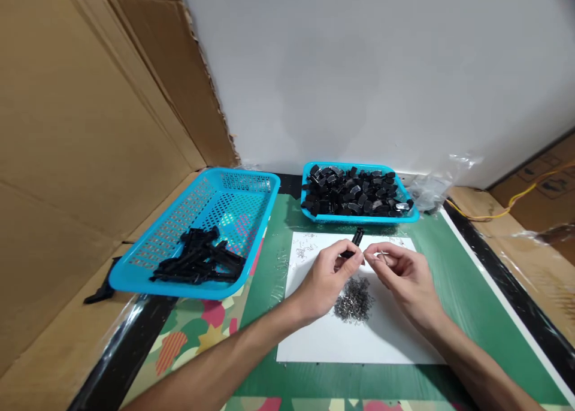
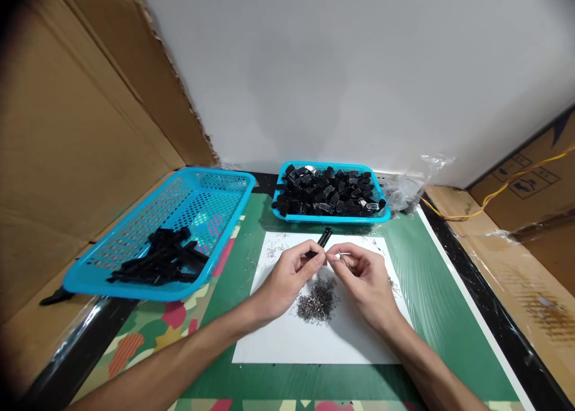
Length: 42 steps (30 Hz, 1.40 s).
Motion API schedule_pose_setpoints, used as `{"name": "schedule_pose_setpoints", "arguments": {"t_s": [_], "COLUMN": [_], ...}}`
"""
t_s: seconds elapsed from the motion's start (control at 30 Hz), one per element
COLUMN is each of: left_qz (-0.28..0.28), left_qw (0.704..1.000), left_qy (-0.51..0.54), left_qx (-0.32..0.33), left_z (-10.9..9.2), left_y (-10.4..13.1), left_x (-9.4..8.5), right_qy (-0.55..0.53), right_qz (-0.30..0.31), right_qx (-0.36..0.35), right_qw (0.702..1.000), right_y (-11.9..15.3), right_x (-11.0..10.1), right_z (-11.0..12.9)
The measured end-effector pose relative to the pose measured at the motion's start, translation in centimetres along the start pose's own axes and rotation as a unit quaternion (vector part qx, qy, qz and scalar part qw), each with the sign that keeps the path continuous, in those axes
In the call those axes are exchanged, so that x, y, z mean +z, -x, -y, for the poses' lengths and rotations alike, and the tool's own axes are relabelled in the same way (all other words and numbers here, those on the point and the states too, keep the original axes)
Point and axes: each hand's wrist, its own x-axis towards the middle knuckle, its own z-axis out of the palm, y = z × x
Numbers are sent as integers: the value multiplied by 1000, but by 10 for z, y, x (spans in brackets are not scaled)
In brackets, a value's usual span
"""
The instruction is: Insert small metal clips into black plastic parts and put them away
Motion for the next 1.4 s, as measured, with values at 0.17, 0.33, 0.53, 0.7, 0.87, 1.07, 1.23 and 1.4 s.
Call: {"name": "schedule_pose_setpoints", "arguments": {"t_s": [0.17,0.33,0.53,0.7,0.87,1.07,1.23,1.4], "left_qz": [-11,-26,-9,4,-27,23,36,75], "left_qw": [999,998,997,996,980,970,952,933], "left_qy": [-25,-2,4,-69,-188,-235,-298,-349], "left_qx": [-19,-56,-79,-64,-56,-53,-53,-48], "left_z": [0,0,-2,-4,-5,-7,-2,-3], "left_y": [2,0,-2,1,3,1,1,1], "left_x": [-1,-4,-5,-4,-1,2,4,5], "right_qy": [65,299,441,428,284,210,260,338], "right_qz": [-14,-85,-73,-95,-55,-18,-25,-39], "right_qx": [-44,-267,-424,-397,-118,37,49,56], "right_qw": [997,912,788,807,950,977,964,939], "right_y": [3,5,4,3,-8,-17,-23,-26], "right_x": [4,0,-6,-6,-20,-36,-34,-31], "right_z": [6,-3,-8,-3,4,9,6,3]}}
